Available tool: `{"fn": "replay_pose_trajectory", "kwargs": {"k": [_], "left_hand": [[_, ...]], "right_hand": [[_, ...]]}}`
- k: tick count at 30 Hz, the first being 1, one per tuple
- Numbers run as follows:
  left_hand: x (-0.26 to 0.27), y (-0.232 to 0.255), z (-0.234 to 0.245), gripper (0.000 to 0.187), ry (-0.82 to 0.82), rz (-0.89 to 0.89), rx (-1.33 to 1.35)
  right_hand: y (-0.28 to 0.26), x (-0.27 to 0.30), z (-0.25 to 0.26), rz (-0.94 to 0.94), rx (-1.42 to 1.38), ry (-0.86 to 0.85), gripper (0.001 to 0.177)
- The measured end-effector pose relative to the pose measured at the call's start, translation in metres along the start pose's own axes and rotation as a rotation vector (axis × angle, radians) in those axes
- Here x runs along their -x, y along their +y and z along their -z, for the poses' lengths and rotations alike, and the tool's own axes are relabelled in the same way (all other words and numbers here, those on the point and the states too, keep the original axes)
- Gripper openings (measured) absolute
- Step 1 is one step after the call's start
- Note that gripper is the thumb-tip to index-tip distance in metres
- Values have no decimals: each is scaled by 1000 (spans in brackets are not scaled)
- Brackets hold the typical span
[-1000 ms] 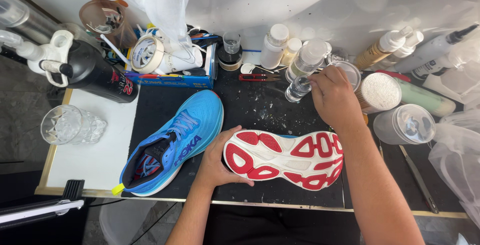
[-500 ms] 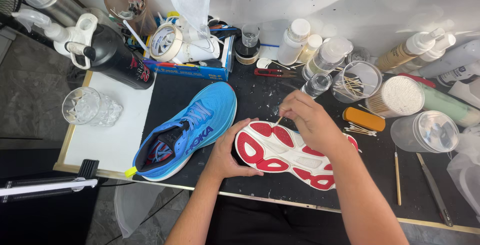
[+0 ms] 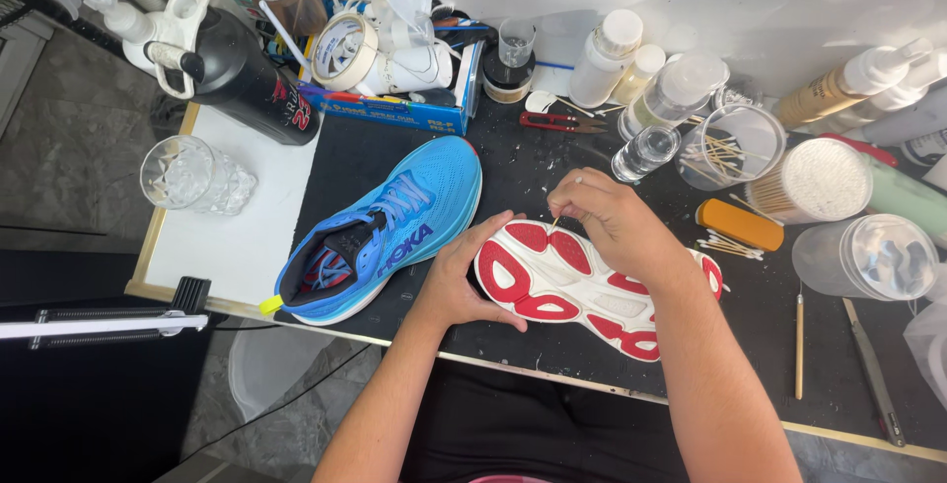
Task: The person uses a cotton swab to clean the red and white outsole of a blue Hoka running shoe. They meticulously wipe the grooves and edges of the sole, then rotate the shoe to clean the side and heel areas. The person occasionally dips the swab into a glass of water to refresh it.
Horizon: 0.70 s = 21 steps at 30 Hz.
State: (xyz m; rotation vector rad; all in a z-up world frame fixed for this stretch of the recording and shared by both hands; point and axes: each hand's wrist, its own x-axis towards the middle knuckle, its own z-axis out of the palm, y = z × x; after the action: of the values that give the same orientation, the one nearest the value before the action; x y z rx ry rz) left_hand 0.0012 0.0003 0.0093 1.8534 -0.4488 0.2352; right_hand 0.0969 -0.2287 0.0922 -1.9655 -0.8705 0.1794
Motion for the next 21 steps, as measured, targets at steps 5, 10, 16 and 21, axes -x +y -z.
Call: {"fn": "replay_pose_trajectory", "kwargs": {"k": [5, 10, 16, 21], "left_hand": [[0, -3, 0, 128, -2, -23, -13], [-1, -4, 0, 129, -5, -8, -14], [0, -5, -1, 129, 2, 1, -14], [1, -4, -2, 130, -4, 17, -11]], "right_hand": [[-3, -9, -1, 62, 90, -136, 20], [-2, -9, 1, 91, -17, -70, 12], [4, -5, -2, -50, -194, 37, 17], [13, -4, -8, -104, -171, 126, 12]]}}
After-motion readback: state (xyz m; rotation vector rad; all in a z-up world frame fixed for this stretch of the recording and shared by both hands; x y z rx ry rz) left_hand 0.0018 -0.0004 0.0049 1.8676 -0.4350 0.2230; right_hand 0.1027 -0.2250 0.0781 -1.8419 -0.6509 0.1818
